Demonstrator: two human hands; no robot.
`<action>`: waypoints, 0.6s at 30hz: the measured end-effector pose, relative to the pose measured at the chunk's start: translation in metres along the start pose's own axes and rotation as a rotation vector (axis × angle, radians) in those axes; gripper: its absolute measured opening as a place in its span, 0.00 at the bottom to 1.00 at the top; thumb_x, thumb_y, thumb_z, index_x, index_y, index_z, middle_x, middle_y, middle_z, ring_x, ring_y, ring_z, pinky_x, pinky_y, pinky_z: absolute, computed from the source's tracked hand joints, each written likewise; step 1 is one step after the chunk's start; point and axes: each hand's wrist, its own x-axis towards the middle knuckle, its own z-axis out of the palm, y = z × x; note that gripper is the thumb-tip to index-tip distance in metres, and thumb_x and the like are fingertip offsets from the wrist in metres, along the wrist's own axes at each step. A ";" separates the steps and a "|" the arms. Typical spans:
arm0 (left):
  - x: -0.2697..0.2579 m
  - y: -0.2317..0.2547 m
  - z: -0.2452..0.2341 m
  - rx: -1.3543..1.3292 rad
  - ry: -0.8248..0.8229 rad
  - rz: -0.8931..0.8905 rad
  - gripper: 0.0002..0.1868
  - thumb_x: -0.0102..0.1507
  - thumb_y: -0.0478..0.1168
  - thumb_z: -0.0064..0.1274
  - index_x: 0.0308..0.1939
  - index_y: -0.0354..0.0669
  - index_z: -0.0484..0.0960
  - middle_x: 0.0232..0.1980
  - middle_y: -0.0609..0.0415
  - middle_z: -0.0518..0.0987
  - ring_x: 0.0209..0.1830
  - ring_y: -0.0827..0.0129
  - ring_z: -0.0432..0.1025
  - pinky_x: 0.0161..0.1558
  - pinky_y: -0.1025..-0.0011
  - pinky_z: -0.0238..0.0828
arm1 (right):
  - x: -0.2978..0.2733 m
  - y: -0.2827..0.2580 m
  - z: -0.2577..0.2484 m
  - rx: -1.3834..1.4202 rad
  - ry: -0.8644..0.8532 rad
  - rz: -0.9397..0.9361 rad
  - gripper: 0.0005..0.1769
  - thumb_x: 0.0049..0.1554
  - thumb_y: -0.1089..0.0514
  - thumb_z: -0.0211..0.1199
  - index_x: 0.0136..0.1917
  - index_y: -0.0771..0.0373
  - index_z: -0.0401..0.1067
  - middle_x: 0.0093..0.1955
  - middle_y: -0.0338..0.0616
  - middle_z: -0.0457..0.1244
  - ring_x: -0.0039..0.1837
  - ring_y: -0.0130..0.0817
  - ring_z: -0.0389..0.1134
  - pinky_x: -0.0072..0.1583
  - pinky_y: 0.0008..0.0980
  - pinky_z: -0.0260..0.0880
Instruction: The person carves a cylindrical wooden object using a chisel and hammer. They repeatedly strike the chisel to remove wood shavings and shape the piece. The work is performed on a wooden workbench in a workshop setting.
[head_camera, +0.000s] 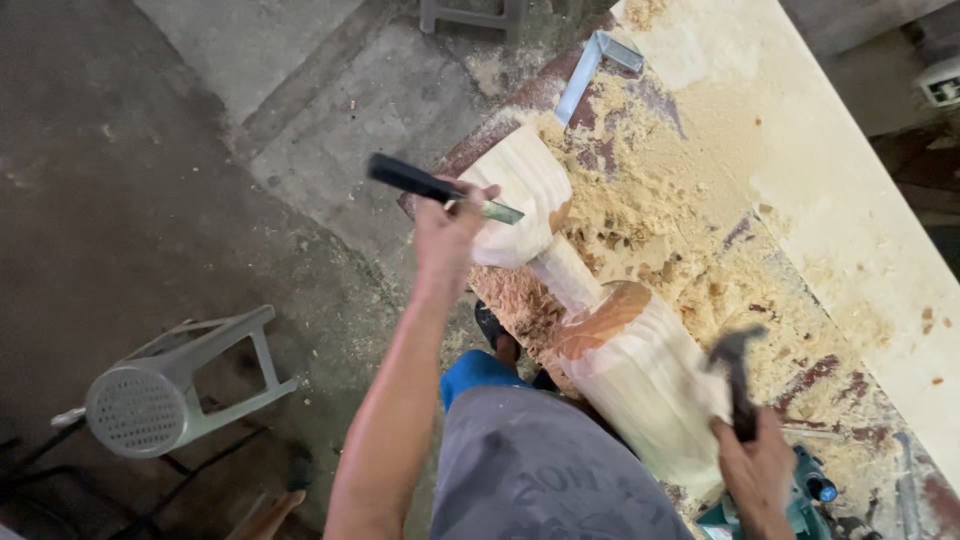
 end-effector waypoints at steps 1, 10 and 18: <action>-0.004 -0.006 0.005 0.107 -0.042 0.045 0.12 0.63 0.33 0.50 0.50 0.42 0.70 0.53 0.46 0.80 0.56 0.63 0.81 0.57 0.65 0.80 | 0.000 -0.011 0.000 -0.002 -0.001 -0.059 0.27 0.51 0.42 0.71 0.51 0.65 0.71 0.35 0.53 0.66 0.37 0.48 0.67 0.44 0.46 0.68; 0.002 -0.006 0.016 0.602 -0.235 0.089 0.36 0.67 0.40 0.49 0.74 0.43 0.48 0.48 0.47 0.83 0.45 0.59 0.83 0.46 0.67 0.82 | 0.015 -0.069 -0.010 -0.010 -0.229 -0.260 0.26 0.52 0.40 0.71 0.43 0.66 0.73 0.27 0.47 0.59 0.31 0.37 0.59 0.36 0.38 0.58; 0.025 -0.013 0.029 0.745 -0.290 0.318 0.32 0.66 0.41 0.56 0.69 0.35 0.58 0.38 0.39 0.84 0.38 0.51 0.82 0.41 0.57 0.76 | 0.038 -0.176 -0.082 -0.136 -0.268 -0.392 0.25 0.58 0.41 0.62 0.61 0.59 0.69 0.31 0.44 0.63 0.29 0.33 0.60 0.32 0.37 0.63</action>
